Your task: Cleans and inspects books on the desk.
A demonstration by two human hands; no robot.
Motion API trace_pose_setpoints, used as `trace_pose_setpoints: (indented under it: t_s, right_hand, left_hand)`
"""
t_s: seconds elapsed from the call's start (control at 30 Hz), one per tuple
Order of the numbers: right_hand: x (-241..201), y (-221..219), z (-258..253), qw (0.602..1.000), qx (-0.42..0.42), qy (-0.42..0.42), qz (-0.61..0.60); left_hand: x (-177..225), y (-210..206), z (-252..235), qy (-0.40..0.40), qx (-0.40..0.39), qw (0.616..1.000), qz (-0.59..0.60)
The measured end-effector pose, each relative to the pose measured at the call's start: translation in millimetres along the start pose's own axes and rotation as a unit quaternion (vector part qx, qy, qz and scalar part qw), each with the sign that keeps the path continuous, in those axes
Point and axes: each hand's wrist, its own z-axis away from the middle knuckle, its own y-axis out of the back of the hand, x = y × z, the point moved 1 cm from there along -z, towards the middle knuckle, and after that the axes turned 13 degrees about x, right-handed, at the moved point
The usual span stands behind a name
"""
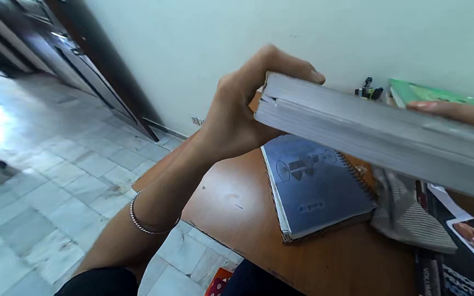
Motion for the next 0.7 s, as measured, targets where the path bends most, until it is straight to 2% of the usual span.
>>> trace_pose_setpoints:
  t_s: [0.1,0.23,0.37,0.47,0.53,0.6,0.63,0.7]
  right_hand:
    - [25,-14,30,1.000,-0.009,0.005,-0.001]
    - [42,-46,94,0.996,0.000,0.052,0.078]
    - [36,-58,140,0.976,-0.062,0.110,0.179]
    - [25,-59,154,0.971,-0.113,0.085,0.195]
    - [18,-58,159,0.971,-0.121,0.034,0.205]
    - [7,-56,163,0.969,-0.132,-0.072,0.199]
    - [0,-54,166,0.962,-0.139,-0.159,0.171]
    - [-12,-48,169,0.922,-0.124,-0.359,0.073]
  left_hand:
    - [-16,-11,39,0.018,0.019,0.999,-0.031]
    - [-18,-27,126,0.113,0.034,0.986,-0.117]
    - [-4,-26,183,0.151,0.006,0.972,-0.183]
    - [5,-24,204,0.166,-0.029,0.964,-0.207]
    - [9,-24,213,0.177,-0.055,0.960,-0.212]
    - [16,-25,214,0.199,-0.084,0.950,-0.225]
    - [21,-26,213,0.210,-0.103,0.944,-0.235]
    - [34,-22,206,0.243,-0.158,0.928,-0.232]
